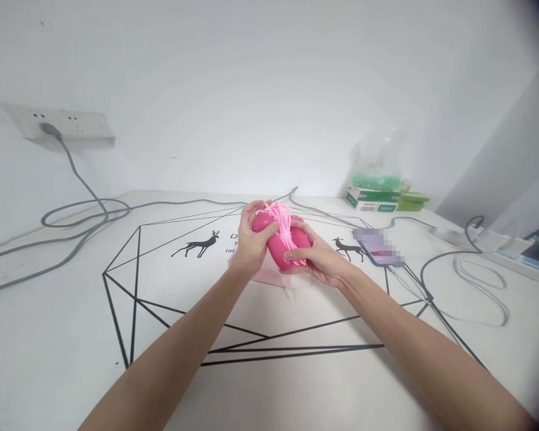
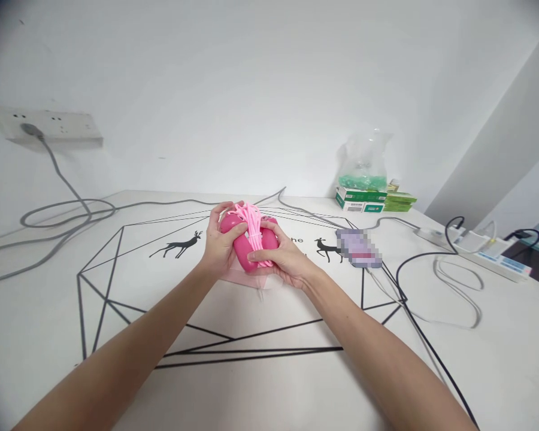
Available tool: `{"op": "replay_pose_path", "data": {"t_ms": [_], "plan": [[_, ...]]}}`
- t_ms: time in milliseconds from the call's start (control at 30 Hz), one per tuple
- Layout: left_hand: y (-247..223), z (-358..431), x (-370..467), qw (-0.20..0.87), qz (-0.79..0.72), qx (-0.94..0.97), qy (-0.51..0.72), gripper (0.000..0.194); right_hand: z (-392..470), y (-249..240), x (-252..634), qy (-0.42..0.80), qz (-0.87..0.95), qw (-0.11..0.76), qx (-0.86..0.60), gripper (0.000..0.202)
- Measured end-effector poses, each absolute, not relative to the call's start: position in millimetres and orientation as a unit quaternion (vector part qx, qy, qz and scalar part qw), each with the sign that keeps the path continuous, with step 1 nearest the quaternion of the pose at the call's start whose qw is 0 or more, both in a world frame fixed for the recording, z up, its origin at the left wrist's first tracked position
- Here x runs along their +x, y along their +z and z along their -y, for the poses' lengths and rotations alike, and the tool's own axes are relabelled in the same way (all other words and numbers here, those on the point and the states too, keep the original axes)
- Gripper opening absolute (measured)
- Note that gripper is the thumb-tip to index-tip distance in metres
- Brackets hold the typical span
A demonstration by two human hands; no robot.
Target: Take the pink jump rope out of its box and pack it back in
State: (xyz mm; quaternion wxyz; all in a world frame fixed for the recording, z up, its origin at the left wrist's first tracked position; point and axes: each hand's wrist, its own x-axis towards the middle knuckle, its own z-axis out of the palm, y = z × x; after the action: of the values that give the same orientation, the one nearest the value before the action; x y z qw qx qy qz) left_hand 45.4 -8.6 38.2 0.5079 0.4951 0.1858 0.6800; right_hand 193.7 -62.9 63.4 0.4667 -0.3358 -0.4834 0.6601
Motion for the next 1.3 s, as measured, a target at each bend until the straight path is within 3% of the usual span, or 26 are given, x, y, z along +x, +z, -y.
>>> {"op": "replay_pose_path", "data": {"t_ms": [200,433,600,833,1300], "plan": [[38,11,55,0.575,-0.27,0.419,0.649,0.078,54,50,199,0.567,0.555,0.48,-0.374,0.078],[30,8,57,0.561,-0.272,0.417,0.661,0.059,56,50,199,0.546,0.593,0.492,-0.33,0.079],[27,5,53,0.544,-0.271,0.415,0.677,0.058,55,49,198,0.595,0.538,0.491,-0.339,0.088],[34,3,42,0.554,-0.214,0.468,0.655,0.052,52,55,203,0.659,0.498,0.46,-0.326,0.032],[49,15,37,0.585,-0.17,0.524,0.595,0.059,57,63,214,0.705,0.528,0.332,-0.338,0.028]]}}
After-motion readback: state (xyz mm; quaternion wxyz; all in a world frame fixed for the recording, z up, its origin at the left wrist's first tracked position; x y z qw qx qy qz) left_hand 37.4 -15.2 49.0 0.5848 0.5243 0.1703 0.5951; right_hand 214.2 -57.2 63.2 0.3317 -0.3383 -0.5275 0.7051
